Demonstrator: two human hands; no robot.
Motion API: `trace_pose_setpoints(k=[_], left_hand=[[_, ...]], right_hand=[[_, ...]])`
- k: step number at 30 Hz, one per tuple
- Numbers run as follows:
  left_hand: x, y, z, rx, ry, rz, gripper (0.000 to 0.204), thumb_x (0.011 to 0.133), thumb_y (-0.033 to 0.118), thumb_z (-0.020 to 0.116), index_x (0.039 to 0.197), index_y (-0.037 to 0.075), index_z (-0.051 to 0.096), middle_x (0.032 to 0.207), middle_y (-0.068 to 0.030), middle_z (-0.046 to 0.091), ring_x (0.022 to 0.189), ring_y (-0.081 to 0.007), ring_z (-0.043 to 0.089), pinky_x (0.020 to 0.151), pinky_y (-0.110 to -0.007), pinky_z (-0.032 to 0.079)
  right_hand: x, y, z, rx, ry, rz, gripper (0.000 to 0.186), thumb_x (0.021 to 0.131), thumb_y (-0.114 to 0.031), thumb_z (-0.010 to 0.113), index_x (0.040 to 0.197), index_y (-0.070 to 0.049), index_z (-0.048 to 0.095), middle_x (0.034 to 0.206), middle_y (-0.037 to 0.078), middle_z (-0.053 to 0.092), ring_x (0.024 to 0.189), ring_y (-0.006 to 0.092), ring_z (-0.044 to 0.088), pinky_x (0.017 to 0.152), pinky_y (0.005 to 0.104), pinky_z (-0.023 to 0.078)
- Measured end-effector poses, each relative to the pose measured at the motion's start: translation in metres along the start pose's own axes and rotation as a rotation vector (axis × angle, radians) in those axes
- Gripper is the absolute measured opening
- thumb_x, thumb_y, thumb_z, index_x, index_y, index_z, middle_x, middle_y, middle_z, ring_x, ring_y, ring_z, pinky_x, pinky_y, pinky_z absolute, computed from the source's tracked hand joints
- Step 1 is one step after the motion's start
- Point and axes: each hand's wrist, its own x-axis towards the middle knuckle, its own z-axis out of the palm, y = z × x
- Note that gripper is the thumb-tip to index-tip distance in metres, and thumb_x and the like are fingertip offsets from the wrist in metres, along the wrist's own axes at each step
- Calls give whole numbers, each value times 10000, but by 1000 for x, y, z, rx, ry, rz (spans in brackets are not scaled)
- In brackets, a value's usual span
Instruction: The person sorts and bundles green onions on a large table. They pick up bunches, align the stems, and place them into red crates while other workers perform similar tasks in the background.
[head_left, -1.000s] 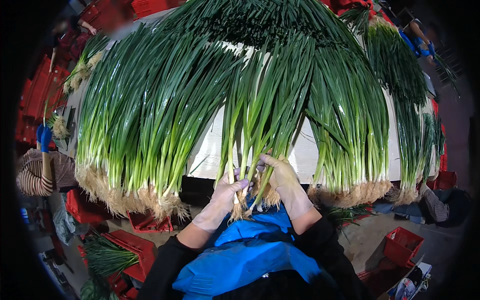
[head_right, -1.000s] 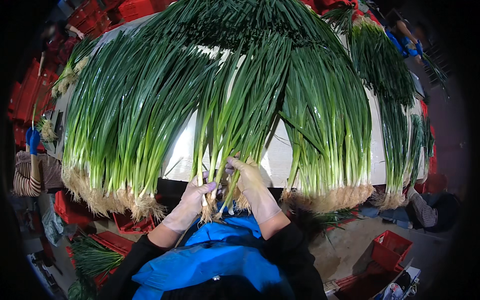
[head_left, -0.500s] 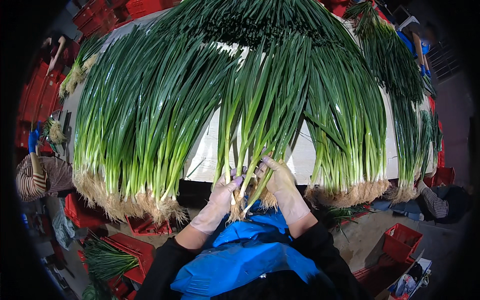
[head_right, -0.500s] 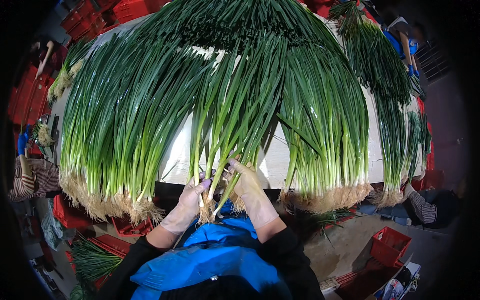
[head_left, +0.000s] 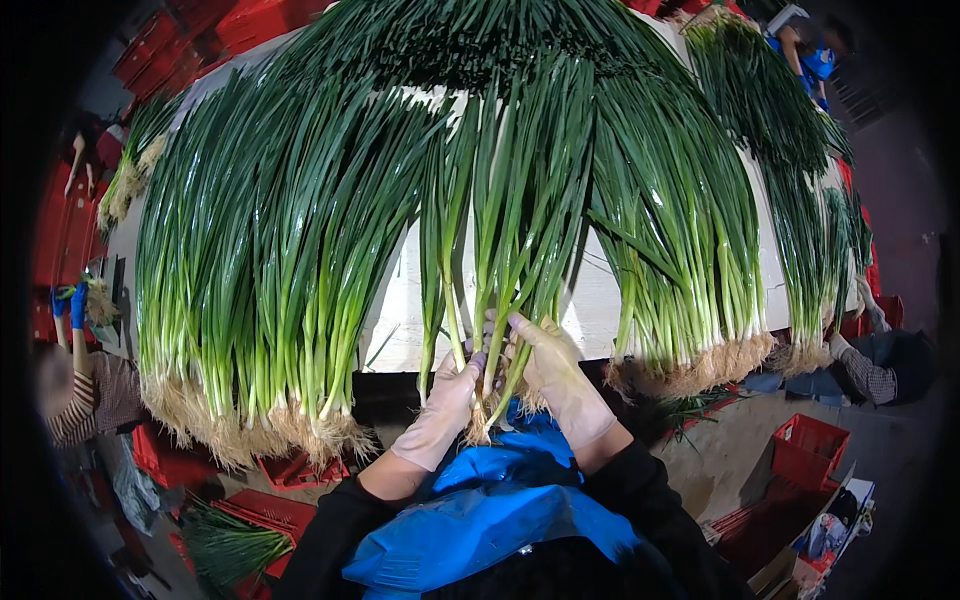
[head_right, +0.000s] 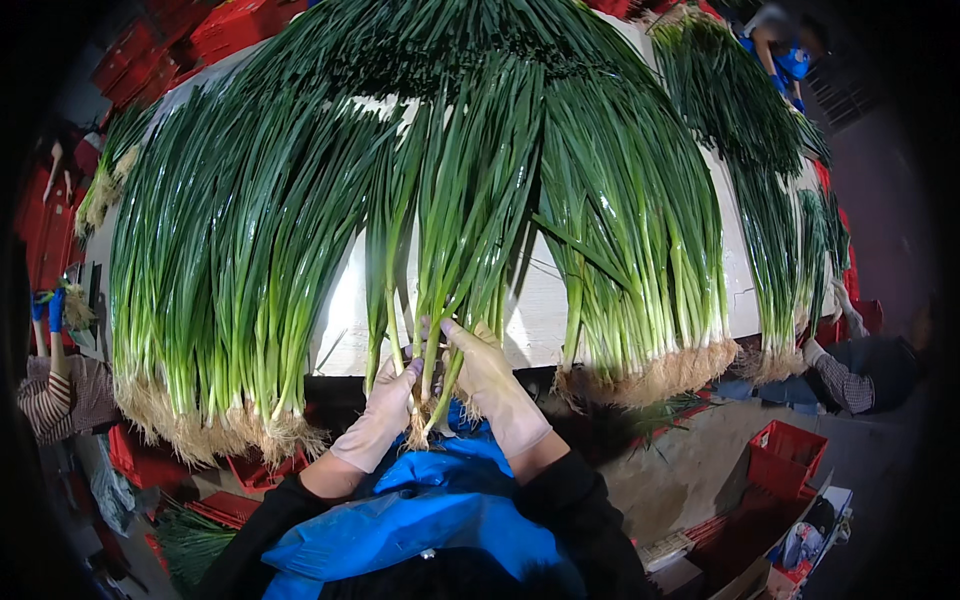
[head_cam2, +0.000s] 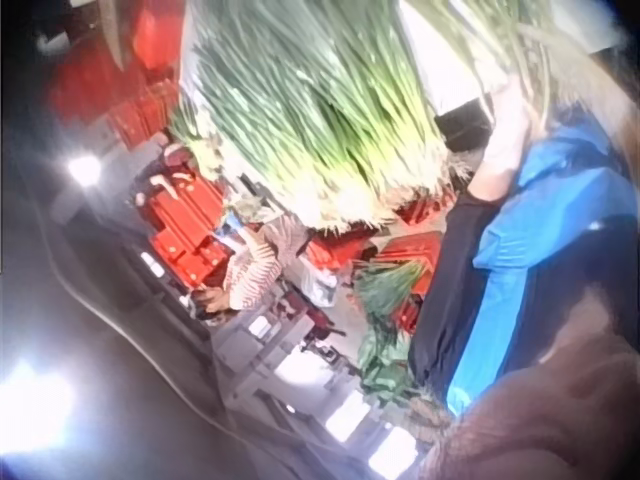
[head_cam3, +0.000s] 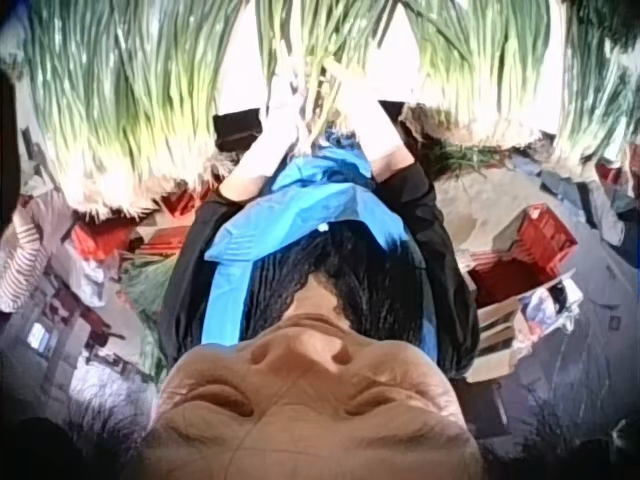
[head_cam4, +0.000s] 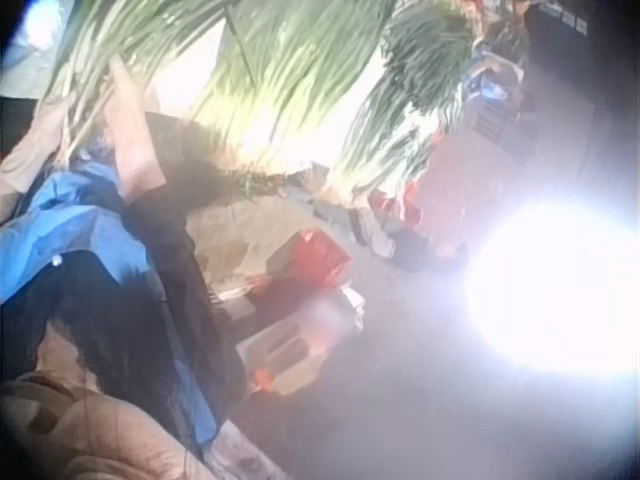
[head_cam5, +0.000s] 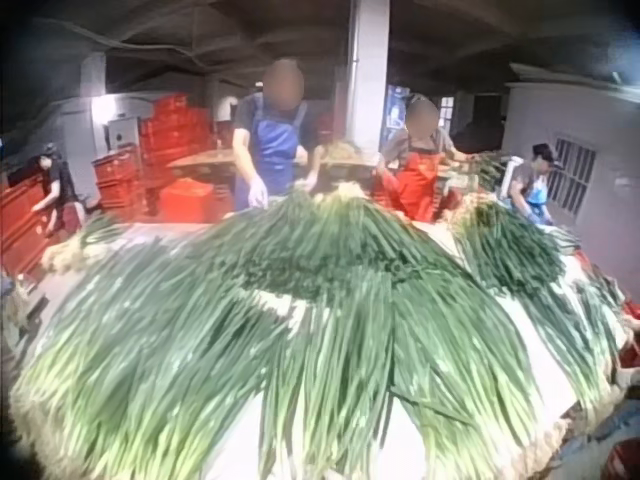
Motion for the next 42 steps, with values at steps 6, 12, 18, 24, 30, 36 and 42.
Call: trace_pose_setpoints(k=[6, 12, 18, 24, 30, 36, 42], left_hand=[[1, 8, 9, 48, -33, -80, 216, 958, 44, 500, 1151, 81, 591, 924, -50, 661, 712, -133, 626, 589, -267, 522], [6, 3, 21, -57, 60, -95, 184, 967, 20, 465, 1096, 80, 582, 895, -46, 642, 664, -114, 572, 532, -255, 470], [21, -4, 16, 22, -80, -141, 167, 982, 74, 434, 1125, 65, 519, 799, -67, 593, 612, -144, 540, 476, -285, 443], [27, -15, 29, -13, 33, -139, 90, 979, 77, 433, 1014, 24, 497, 784, -94, 577, 558, -170, 502, 453, -302, 433], [45, -10, 19, 303, 50, 63, 114, 969, 80, 461, 1008, -23, 488, 808, -121, 587, 577, -176, 510, 488, -306, 440], [-59, 13, 75, 722, -81, -46, 302, 850, 189, 651, 1077, 2, 580, 883, -100, 605, 759, -186, 586, 645, -328, 513], [-102, -83, 156, 1137, -609, 16, 271, 841, 124, 631, 1070, -10, 574, 882, -109, 610, 742, -196, 590, 632, -336, 519]], right_hand=[[-5, 0, 5, -32, -74, -64, 346, 957, -132, 518, 1287, -25, 511, 1131, 151, 629, 920, 239, 623, 824, 383, 534], [-8, 28, -2, -35, -128, -200, 317, 971, -184, 532, 1264, -65, 550, 851, 32, 613, 716, 121, 564, 641, 253, 475], [-46, 31, 4, -235, -54, -488, 308, 987, -161, 484, 1266, -30, 496, 817, 36, 591, 637, 77, 502, 576, 209, 427], [-89, 30, 0, -192, 66, -616, 346, 985, -212, 496, 1243, 16, 459, 786, 23, 550, 628, 79, 488, 583, 214, 427], [-157, -20, -35, -167, 108, -845, 286, 989, -166, 462, 1221, 2, 480, 753, 28, 559, 550, 56, 468, 483, 195, 387], [-276, -16, -138, -219, 331, -1002, 288, 985, -196, 485, 1220, -34, 520, 748, 26, 568, 533, 61, 471, 478, 206, 409], [-440, 49, -206, -20, 649, -1097, 295, 980, -207, 491, 1245, -88, 541, 756, -23, 542, 556, 34, 442, 497, 191, 372]])
